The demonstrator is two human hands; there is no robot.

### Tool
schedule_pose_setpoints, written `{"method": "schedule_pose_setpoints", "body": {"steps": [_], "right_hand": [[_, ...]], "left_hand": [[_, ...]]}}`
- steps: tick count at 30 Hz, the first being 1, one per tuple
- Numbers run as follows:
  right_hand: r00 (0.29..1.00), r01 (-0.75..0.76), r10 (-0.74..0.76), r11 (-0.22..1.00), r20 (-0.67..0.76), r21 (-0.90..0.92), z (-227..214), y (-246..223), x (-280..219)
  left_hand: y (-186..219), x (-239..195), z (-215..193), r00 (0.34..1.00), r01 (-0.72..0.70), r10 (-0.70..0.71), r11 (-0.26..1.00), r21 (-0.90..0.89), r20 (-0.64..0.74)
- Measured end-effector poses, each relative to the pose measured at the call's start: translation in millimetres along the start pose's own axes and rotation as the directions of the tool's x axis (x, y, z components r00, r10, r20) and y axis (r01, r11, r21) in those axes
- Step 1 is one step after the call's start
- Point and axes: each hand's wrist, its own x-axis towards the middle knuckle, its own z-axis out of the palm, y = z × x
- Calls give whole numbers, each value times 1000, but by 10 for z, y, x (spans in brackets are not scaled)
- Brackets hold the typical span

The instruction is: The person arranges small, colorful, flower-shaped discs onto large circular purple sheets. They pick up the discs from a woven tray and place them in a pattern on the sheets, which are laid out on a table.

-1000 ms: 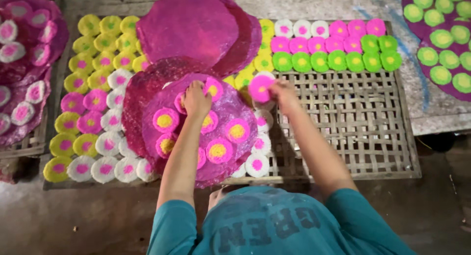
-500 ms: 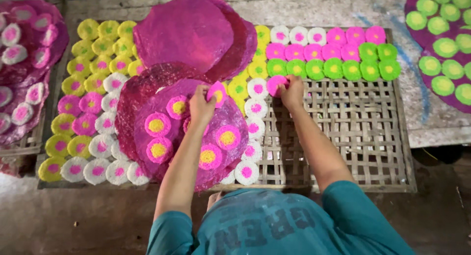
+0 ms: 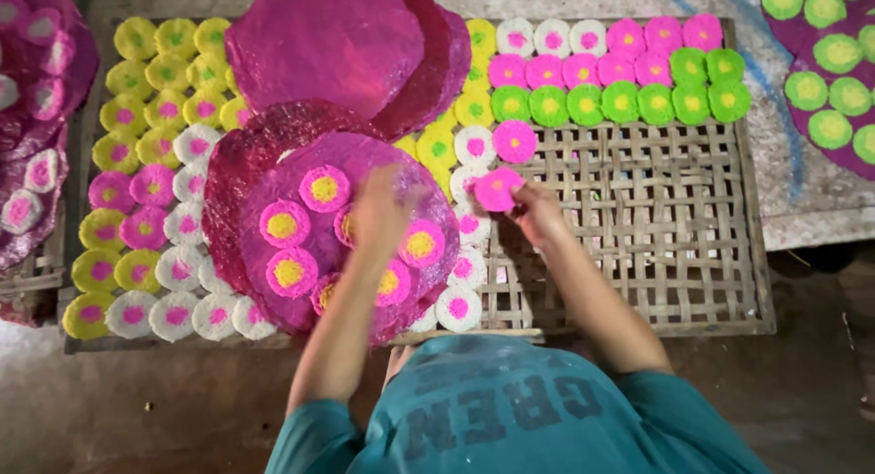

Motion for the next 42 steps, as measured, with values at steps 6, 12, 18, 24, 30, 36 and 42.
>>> {"method": "schedule_pose_setpoints", "body": {"steps": [6, 12, 18, 24, 30, 36, 42], "right_hand": [[863, 420, -478, 503, 161, -755, -221, -156, 168], [680, 377, -695, 58, 234, -924, 143, -269, 19], [445, 227, -830, -258, 336, -939, 605, -448, -374], [976, -149, 117, 974, 185, 171, 909, -1, -808], [988, 133, -152, 926, -26, -353, 233, 266, -637], [841, 289, -538, 363, 53, -886, 28, 216, -567], [725, 284, -675, 119, 132, -951, 458, -74, -797]], "left_hand": [[-1258, 124, -286, 970, 237, -192, 886, 399, -150], [-1660, 215, -237, 943, 327, -273, 866, 378, -189], [-1372, 217, -269, 939, 331, -334, 942, -46, -83], [98, -317, 83, 978, 109, -62, 967, -232, 200], [195, -609, 122, 946, -322, 322, 947, 8, 26], [-200, -549, 202, 977, -203, 191, 970, 131, 97], [-261, -461, 136, 980, -135, 98, 968, 211, 176]]}}
